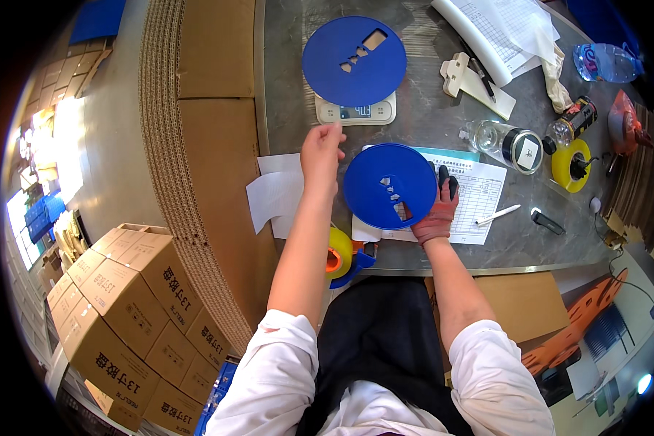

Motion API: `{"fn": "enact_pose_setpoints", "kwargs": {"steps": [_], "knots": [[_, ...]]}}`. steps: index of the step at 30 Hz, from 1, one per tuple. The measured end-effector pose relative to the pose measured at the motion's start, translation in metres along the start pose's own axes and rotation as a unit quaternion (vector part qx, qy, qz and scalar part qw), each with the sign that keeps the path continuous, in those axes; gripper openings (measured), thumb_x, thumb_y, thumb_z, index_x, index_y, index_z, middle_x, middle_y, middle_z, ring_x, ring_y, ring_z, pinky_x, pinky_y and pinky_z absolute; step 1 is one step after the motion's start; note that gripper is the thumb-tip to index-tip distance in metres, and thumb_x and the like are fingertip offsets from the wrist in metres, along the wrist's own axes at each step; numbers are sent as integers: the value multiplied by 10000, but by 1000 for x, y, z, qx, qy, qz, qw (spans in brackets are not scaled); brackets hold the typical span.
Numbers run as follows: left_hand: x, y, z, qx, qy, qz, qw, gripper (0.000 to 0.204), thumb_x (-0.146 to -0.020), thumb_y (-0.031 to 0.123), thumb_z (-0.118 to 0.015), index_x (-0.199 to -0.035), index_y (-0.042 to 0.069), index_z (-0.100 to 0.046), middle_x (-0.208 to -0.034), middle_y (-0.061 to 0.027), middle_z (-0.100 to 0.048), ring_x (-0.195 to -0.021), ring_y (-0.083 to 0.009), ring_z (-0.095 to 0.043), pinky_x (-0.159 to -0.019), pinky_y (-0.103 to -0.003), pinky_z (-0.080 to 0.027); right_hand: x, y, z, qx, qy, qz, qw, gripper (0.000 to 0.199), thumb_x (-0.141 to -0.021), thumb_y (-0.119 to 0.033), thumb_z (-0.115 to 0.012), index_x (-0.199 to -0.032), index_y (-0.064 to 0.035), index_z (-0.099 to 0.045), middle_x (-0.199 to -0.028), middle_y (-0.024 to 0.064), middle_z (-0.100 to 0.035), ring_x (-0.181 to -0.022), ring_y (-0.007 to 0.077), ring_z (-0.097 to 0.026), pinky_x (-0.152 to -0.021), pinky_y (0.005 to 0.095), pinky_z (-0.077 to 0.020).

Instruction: The person weighs a blue plastic spool on a digital scale and records the measurement on a paper form using a white pen. They then walk to a nearby area, put on a glove, and stack multiple blue plastic spools into a cardboard box.

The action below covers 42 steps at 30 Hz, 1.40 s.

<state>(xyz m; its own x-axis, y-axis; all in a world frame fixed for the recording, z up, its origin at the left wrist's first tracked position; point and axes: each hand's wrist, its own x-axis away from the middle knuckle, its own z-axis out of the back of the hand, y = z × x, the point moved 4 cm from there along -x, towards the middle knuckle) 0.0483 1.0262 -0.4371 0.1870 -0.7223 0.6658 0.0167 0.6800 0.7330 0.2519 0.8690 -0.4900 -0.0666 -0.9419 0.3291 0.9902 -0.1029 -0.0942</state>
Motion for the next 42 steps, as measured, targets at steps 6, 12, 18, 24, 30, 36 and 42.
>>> {"fn": "enact_pose_setpoints", "kwargs": {"steps": [6, 12, 18, 24, 30, 36, 42], "knots": [[-58, 34, -5, -14, 137, -28, 990, 269, -828, 219, -713, -850, -9, -571, -681, -59, -589, -546, -98, -472, -506, -269, -392, 0, -4, 5, -10, 5, 7, 1000, 613, -870, -583, -441, -1367, -226, -474, -1444, 102, -415, -1355, 401, -323, -1100, 593, -139], [-65, 48, -24, 51, 77, -36, 995, 171, -862, 130, -662, -845, -3, -556, -651, -40, -555, -489, -90, -447, -447, -240, -358, 4, 2, 1, -30, 16, -11, 999, 590, -858, -559, -484, -1341, -221, -506, -1417, 111, -446, -1333, 410, -352, -1098, 583, -164], [-39, 71, -100, 139, -71, -81, 984, 128, -886, 122, -627, -887, 18, -552, -652, -25, -536, -476, -71, -455, -407, -198, -340, 2, -2, 14, -51, 42, -1, 998, 558, -825, -528, -545, -1277, -201, -566, -1363, 109, -497, -1272, 418, -424, -1080, 581, -210], [-13, 67, -150, -62, -141, -125, 980, 320, -895, 242, -626, -1102, 10, -550, -750, -79, -629, -574, -125, -533, -542, -268, -447, 3, -5, 14, -53, 44, -4, 998, 575, -829, -540, -532, -1291, -198, -554, -1349, 105, -513, -1273, 414, -425, -1087, 569, -206], [35, 21, -43, -431, 8, -358, 828, 400, -828, 257, -672, -1169, 69, -575, -1068, -109, -609, -1038, -307, -545, -910, -402, -435, 3, 2, 1, -31, 36, -8, 999, 594, -837, -560, -503, -1309, -200, -535, -1358, 92, -506, -1277, 403, -428, -1085, 581, -194], [44, -44, 17, -369, -73, -156, 913, 268, -886, 163, -619, -1105, 10, -594, -950, -102, -631, -845, -181, -612, -769, -300, -492, 2, -1, 8, -56, 9, -3, 998, 590, -834, -545, -519, -1314, -203, -524, -1393, 85, -473, -1295, 398, -409, -1078, 587, -192], [56, -37, 35, -81, -110, 18, 990, 158, -869, 105, -642, -1010, 34, -631, -821, -5, -631, -761, -97, -583, -712, -258, -476, 2, 0, 10, -55, 34, -5, 998, 551, -827, -533, -544, -1266, -201, -569, -1368, 97, -496, -1285, 396, -413, -1077, 572, -210]]}}
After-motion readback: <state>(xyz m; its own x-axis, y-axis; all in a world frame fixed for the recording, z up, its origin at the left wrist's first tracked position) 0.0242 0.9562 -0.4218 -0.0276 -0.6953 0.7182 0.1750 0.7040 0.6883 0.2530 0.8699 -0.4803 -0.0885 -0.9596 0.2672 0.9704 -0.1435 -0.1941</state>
